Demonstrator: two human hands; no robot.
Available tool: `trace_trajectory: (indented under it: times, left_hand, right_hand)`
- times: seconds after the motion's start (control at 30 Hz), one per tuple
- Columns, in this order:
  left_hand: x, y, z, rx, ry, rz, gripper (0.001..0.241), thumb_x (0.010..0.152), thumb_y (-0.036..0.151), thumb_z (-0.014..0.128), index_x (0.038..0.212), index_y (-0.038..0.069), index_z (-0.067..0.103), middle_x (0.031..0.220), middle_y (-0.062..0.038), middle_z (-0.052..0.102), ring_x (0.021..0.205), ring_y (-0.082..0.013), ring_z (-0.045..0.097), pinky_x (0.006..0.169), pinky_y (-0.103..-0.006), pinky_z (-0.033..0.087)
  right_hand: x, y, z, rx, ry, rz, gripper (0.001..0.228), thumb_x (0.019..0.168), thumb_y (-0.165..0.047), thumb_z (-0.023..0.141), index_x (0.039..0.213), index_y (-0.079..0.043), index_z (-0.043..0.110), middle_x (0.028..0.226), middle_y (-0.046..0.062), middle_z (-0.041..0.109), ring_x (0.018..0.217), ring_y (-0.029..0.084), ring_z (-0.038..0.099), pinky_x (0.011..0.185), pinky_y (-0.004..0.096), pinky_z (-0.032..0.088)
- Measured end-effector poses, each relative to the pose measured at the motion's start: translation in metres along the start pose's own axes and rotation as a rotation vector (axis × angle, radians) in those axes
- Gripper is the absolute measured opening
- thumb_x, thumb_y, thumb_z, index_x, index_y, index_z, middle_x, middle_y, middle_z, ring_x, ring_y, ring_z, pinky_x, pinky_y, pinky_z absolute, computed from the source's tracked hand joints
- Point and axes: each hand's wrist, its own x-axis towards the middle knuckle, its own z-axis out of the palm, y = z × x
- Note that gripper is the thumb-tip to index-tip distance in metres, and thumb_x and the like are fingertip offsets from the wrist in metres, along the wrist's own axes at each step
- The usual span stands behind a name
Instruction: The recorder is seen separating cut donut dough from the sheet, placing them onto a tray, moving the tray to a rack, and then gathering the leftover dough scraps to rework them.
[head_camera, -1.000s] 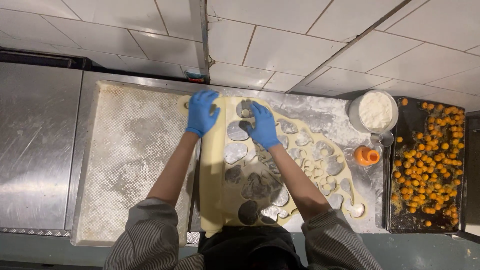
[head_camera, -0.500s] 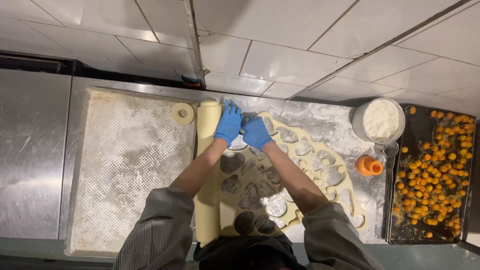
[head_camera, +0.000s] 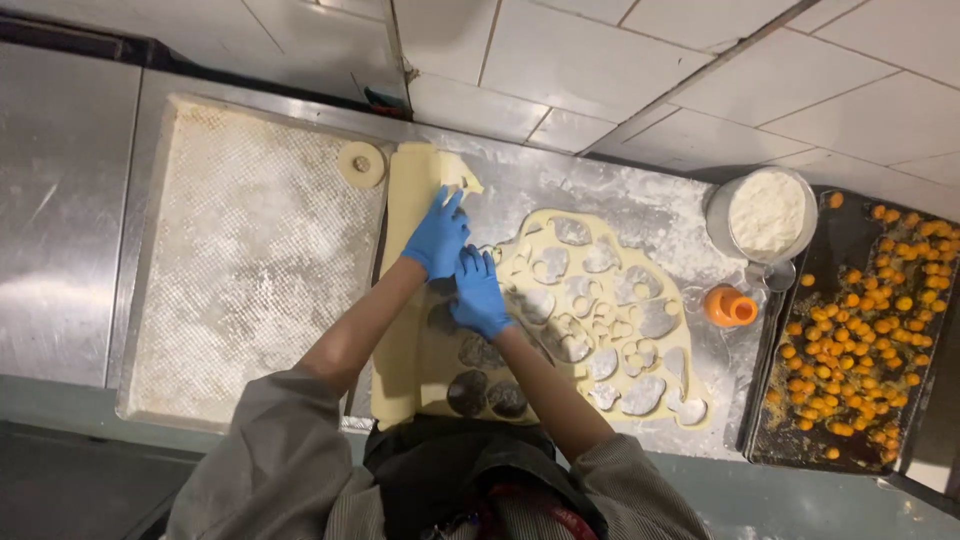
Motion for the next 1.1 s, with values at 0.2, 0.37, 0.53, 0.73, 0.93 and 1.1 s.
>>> trace_trajectory:
  times: [0.2, 0.37, 0.53, 0.73, 0.93, 1.1]
  left_hand:
    - [-0.087, 0.065, 0.037, 0.023, -0.055, -0.071, 0.036, 0.090, 0.026, 0.055, 0.110, 0.002, 0.072, 0.128, -0.025, 0.062, 0.146, -0.0476, 0.035, 0.124, -0.0665, 0.014]
    - [-0.103, 0.074, 0.075, 0.322, 0.023, -0.115, 0.037, 0.091, 0.024, 0.054, 0.112, -0.002, 0.070, 0.137, -0.025, 0.060, 0.144, -0.0492, 0.036, 0.127, -0.0600, 0.014]
    - [-0.104, 0.099, 0.022, 0.256, -0.039, -0.221, 0.035, 0.085, 0.015, 0.050, 0.110, 0.001, 0.070, 0.139, -0.022, 0.058, 0.143, -0.0462, 0.035, 0.122, -0.0566, 0.020]
    - [-0.177, 0.136, 0.056, -0.114, 0.161, -0.279, 0.027, 0.099, 0.010, 0.055, 0.120, 0.001, 0.069, 0.132, -0.015, 0.063, 0.142, -0.0415, 0.044, 0.127, -0.0568, 0.027]
    - [-0.177, 0.136, 0.046, 0.009, 0.233, -0.286, 0.033, 0.089, 0.011, 0.058, 0.117, 0.005, 0.074, 0.123, -0.018, 0.067, 0.130, -0.0437, 0.051, 0.118, -0.0575, 0.031]
    - [-0.161, 0.131, 0.024, 0.003, -0.074, -0.401, 0.015, 0.096, 0.015, 0.060, 0.097, 0.009, 0.073, 0.118, -0.018, 0.066, 0.139, -0.0424, 0.049, 0.126, -0.0561, 0.028]
  right_hand:
    - [-0.033, 0.000, 0.038, -0.084, -0.060, 0.104, 0.034, 0.076, -0.017, 0.066, 0.105, 0.000, 0.068, 0.110, 0.019, 0.064, 0.112, 0.038, 0.059, 0.097, 0.051, 0.042]
    - [-0.098, 0.004, -0.017, 0.250, 0.189, -0.067, 0.013, 0.064, -0.008, 0.062, 0.073, -0.011, 0.071, 0.088, 0.006, 0.067, 0.095, 0.032, 0.063, 0.091, 0.046, 0.046]
    - [-0.126, -0.046, -0.039, 0.373, 0.058, -0.317, 0.043, 0.074, -0.017, 0.066, 0.112, 0.002, 0.066, 0.132, 0.022, 0.058, 0.132, 0.043, 0.053, 0.117, 0.052, 0.035]
    - [-0.145, -0.065, 0.019, 0.089, 0.077, -0.031, 0.073, 0.062, -0.011, 0.068, 0.132, 0.012, 0.062, 0.133, 0.025, 0.056, 0.133, 0.043, 0.048, 0.117, 0.056, 0.029]
    - [-0.149, -0.055, -0.010, 0.818, 0.559, 0.000, 0.019, 0.085, 0.006, 0.054, 0.102, 0.000, 0.059, 0.114, 0.016, 0.062, 0.115, 0.035, 0.060, 0.105, 0.043, 0.048]
    - [-0.175, -0.014, 0.003, 1.085, 0.854, 0.092, 0.017, 0.090, 0.007, 0.044, 0.099, -0.004, 0.054, 0.105, 0.014, 0.058, 0.102, 0.030, 0.057, 0.104, 0.040, 0.048]
